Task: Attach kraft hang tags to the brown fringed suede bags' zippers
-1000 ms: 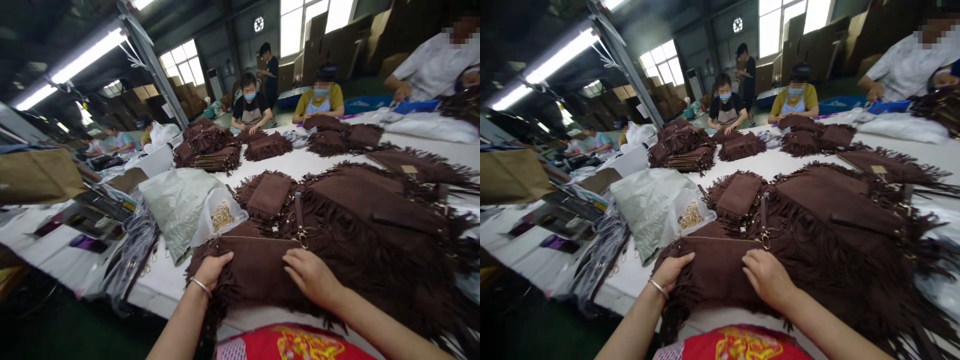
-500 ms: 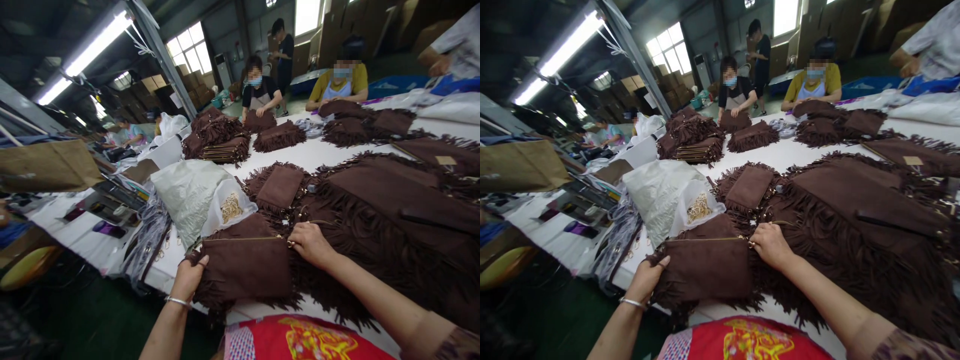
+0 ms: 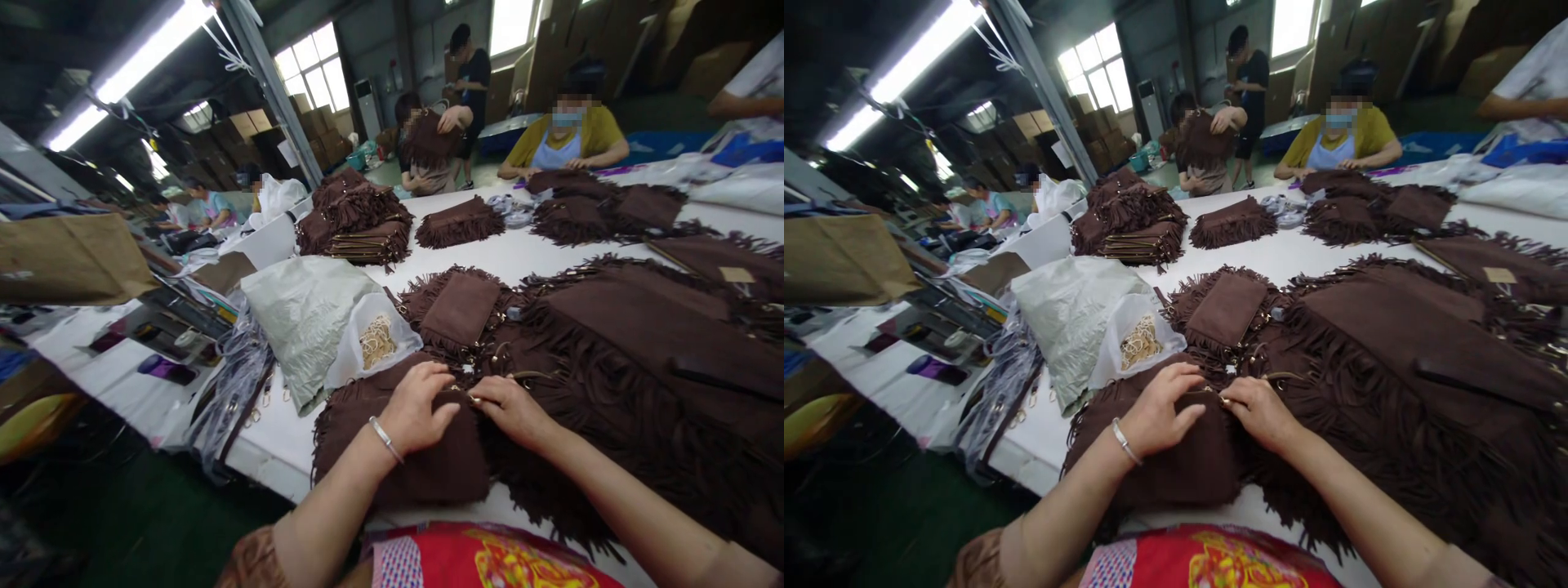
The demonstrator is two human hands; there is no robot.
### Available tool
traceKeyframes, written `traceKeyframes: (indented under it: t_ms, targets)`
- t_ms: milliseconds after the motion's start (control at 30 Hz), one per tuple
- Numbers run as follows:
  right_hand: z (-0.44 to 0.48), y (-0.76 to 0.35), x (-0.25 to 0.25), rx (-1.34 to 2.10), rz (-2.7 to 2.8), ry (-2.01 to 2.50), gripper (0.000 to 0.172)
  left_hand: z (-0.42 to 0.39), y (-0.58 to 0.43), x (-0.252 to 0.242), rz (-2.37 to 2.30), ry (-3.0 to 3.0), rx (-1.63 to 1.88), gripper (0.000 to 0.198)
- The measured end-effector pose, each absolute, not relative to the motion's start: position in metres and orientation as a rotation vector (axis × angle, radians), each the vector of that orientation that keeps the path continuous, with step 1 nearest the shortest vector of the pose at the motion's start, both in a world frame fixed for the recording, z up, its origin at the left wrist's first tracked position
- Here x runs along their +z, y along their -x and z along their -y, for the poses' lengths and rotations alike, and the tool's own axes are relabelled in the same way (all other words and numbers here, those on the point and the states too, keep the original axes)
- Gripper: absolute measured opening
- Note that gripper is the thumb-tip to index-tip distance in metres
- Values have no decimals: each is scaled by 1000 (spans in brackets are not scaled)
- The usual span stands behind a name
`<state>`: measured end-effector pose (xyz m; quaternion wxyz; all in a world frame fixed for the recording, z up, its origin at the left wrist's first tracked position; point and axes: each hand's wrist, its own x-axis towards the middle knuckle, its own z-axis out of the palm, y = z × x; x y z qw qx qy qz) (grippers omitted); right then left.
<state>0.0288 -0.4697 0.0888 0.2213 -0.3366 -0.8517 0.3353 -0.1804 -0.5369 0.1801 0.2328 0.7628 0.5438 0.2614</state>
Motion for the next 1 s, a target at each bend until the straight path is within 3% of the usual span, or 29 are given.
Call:
traceKeyframes:
  t_ms: [133,367,533,633,767,1000]
  targets:
    - [469,-32,88,895,2276,859,22,504,175,155,-1251,-2154,421,47]
    - [453,-17,68,666,2406,851,21,502,194,137,-1511,-2014,413,22]
    - [418,19,78,972,2457,697,28,508,204,109,-1875,-1802,399,21]
    - [393,62,95,1144,2386,599,30,511,206,97,-1915,-1747,412,23]
    - [370,148,100,1077,2576,663,27,512,208,94,-1871,-1711,428,27]
    - [342,271,46,915,2663,918,25,509,218,95,-1762,-1658,448,31]
